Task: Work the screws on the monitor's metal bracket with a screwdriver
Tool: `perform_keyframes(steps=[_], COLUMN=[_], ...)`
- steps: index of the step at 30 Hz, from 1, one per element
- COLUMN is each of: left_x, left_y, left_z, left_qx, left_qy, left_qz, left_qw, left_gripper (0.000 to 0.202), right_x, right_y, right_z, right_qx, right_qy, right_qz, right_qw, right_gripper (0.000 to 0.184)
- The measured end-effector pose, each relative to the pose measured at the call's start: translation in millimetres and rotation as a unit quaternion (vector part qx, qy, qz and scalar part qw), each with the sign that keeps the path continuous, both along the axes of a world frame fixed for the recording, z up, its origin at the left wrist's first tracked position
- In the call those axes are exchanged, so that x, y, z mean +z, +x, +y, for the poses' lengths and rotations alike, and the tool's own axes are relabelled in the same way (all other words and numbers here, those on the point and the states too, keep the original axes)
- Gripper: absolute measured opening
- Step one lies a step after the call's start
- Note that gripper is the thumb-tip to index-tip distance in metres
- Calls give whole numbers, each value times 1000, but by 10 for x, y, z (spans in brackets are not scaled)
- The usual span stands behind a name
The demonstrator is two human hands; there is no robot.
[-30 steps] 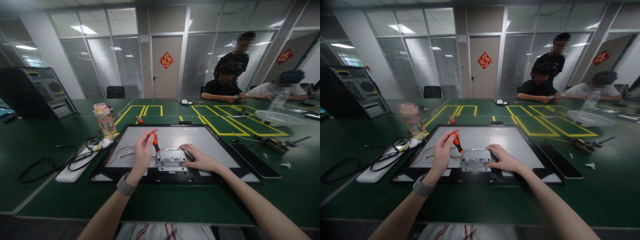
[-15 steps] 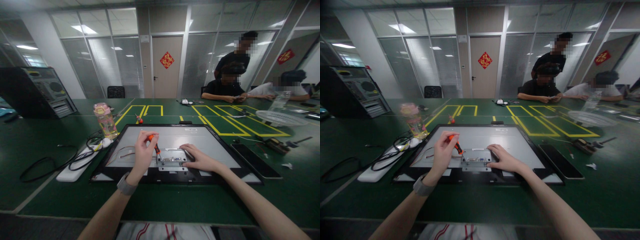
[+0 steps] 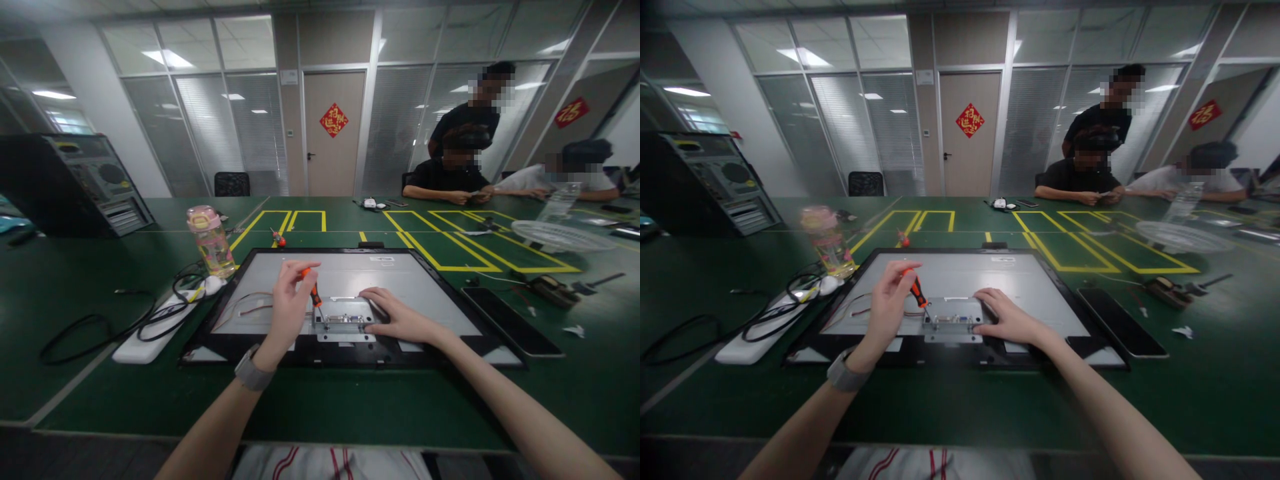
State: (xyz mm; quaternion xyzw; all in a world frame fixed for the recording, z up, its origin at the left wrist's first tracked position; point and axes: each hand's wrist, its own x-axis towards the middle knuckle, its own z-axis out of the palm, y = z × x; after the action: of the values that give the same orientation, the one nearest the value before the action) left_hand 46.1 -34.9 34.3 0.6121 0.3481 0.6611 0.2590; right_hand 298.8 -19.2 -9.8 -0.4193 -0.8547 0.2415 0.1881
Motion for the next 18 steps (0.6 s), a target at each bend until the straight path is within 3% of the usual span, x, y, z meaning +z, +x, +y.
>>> perform_keyframes(steps=[8, 14, 18], left_x=[32, 10, 16], left_y=[22, 32, 26], left_z=[-5, 7, 3], left_qx=[-46, -10, -30], left_qy=[-39, -12, -38], left_qz=[-19, 12, -3], left_qw=[998, 1000, 999], left_gripper=[25, 16, 25], right_x=[21, -16, -21], right_y=[-6, 10, 13], right_z=[-9, 6, 10], right_qx=[-6, -1, -2], right_qy=[-9, 7, 3], right_qz=[-2, -2, -3], right_qw=[1000, 1000, 1000], right_gripper=[69, 69, 70])
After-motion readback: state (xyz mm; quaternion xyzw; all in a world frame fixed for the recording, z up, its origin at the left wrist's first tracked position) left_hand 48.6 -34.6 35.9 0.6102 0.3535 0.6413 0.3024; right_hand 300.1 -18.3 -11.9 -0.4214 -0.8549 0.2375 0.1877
